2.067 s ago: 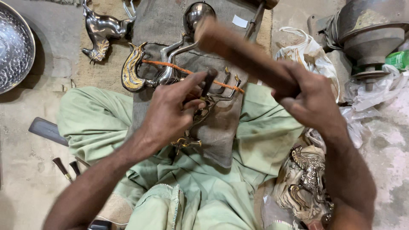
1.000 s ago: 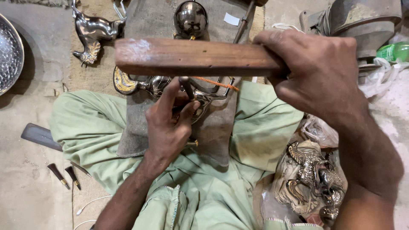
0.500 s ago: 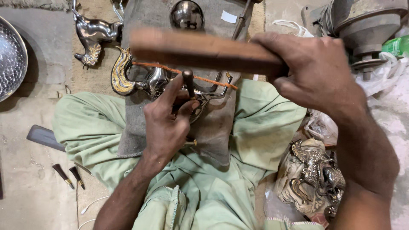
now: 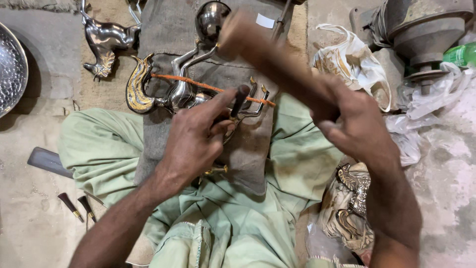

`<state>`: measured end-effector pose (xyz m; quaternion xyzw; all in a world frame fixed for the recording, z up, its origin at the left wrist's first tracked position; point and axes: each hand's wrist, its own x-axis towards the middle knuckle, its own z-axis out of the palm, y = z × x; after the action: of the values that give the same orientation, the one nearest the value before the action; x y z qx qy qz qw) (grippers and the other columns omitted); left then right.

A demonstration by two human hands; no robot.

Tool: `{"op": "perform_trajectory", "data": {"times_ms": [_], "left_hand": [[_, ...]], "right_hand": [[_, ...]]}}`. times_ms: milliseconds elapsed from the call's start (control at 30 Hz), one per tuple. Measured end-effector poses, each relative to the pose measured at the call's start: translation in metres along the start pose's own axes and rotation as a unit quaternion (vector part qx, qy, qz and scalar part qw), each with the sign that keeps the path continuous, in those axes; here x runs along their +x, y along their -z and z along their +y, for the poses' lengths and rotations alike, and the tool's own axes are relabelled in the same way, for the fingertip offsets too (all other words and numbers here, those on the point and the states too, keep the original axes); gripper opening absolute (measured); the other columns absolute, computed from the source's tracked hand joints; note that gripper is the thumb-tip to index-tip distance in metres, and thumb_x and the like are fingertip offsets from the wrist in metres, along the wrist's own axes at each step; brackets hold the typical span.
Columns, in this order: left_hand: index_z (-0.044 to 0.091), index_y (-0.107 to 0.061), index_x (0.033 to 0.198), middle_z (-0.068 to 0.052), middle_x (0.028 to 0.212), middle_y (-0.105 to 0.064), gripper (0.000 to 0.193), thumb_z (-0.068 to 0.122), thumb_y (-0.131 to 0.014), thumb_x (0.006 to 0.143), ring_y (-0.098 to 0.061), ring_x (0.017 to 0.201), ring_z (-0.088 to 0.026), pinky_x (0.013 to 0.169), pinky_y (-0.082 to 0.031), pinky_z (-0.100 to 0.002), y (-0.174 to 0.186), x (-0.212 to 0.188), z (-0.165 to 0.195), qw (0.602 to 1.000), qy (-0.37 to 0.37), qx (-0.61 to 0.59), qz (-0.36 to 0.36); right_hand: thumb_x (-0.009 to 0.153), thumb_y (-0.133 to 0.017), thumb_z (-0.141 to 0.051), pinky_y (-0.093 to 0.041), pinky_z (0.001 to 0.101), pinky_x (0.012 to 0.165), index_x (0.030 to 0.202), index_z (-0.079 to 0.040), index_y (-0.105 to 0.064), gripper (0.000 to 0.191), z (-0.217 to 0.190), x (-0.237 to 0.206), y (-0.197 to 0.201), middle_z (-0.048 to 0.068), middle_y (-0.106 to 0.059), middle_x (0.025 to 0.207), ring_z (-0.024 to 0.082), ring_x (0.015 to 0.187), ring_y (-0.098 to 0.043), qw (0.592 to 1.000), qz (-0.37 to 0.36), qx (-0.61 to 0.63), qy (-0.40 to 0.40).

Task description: The person sits on the floor with a brass horse figurine resting on a sandbag on their lap. They hold a punch against the figurine and strike it with a wooden mallet, repositioning the punch repeatedly to shape the metal surface.

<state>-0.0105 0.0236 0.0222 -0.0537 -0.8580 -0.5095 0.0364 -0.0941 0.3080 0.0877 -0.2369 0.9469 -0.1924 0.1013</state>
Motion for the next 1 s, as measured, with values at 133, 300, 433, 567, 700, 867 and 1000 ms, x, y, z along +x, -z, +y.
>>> {"op": "perform_trajectory", "data": {"times_ms": [133,300,433,567,700,867,1000], "left_hand": [[0.012,-0.057,0.138,-0.016,0.109,-0.075,0.058,-0.004,-0.070,0.084,-0.075,0.094,-0.033,0.077,-0.060,-0.044,0.009,0.010,0.002,0.996,-0.067,0.002,-0.052],[0.010,-0.057,0.138,-0.017,0.114,-0.075,0.071,-0.008,-0.066,0.070,-0.075,0.091,-0.035,0.078,-0.061,-0.045,0.018,0.025,0.005,0.981,-0.135,0.014,-0.136],[0.017,-0.058,0.140,-0.017,0.102,-0.076,0.069,-0.002,-0.071,0.075,-0.074,0.080,-0.036,0.068,-0.059,-0.049,0.019,0.039,0.011,0.963,-0.117,0.065,-0.233],[0.022,-0.060,0.138,-0.015,0.091,-0.076,0.065,0.002,-0.072,0.077,-0.074,0.074,-0.033,0.068,-0.058,-0.050,0.021,0.049,0.017,0.938,-0.134,0.086,-0.308],[0.031,-0.058,0.146,-0.007,0.105,-0.076,0.077,-0.001,-0.068,0.077,-0.073,0.071,-0.031,0.069,-0.058,-0.048,0.023,0.060,0.019,0.898,-0.172,0.096,-0.394],[0.021,-0.063,0.129,-0.013,0.082,-0.075,0.052,0.004,-0.064,0.081,-0.072,0.073,-0.033,0.065,-0.053,-0.053,0.018,0.071,0.023,0.861,-0.239,0.107,-0.436],[0.021,-0.062,0.128,-0.017,0.077,-0.072,0.054,0.004,-0.063,0.077,-0.071,0.072,-0.038,0.063,-0.053,-0.055,0.015,0.077,0.028,0.832,-0.288,0.120,-0.458]], "right_hand": [[0.082,-0.078,-0.011,-0.058,0.0417,0.079,0.140,-0.013,-0.058,0.062,0.004,-0.024,-0.020,0.019,-0.076,0.106,0.030,0.088,-0.075,0.996,0.083,0.012,0.003],[0.085,-0.081,-0.009,-0.059,0.0355,0.087,0.142,-0.012,-0.057,0.062,0.012,-0.054,-0.055,0.018,-0.075,0.112,0.023,0.102,-0.075,0.986,0.149,0.068,-0.001],[0.089,-0.082,-0.012,-0.054,0.0312,0.075,0.121,-0.001,-0.057,0.043,0.007,-0.074,-0.098,0.009,-0.067,0.094,0.016,0.082,-0.065,0.947,0.199,0.211,-0.142],[0.089,-0.078,-0.010,-0.051,0.0256,0.070,0.113,-0.002,-0.054,0.035,0.001,-0.098,-0.134,0.000,-0.061,0.088,0.009,0.076,-0.060,0.916,0.226,0.301,-0.140],[0.092,-0.082,-0.008,-0.047,0.0255,0.065,0.101,-0.003,-0.058,0.026,0.002,-0.119,-0.166,0.001,-0.058,0.085,0.009,0.072,-0.055,0.915,0.257,0.281,-0.136],[0.098,-0.080,-0.003,-0.046,0.0266,0.062,0.100,-0.006,-0.061,0.020,0.006,-0.128,-0.194,0.000,-0.061,0.079,0.011,0.067,-0.057,0.918,0.310,0.213,-0.127],[0.088,-0.073,-0.006,-0.052,0.0364,0.073,0.119,0.008,-0.043,0.045,0.002,-0.121,-0.202,0.013,-0.063,0.103,0.022,0.086,-0.064,0.920,0.381,0.089,0.022]]}}
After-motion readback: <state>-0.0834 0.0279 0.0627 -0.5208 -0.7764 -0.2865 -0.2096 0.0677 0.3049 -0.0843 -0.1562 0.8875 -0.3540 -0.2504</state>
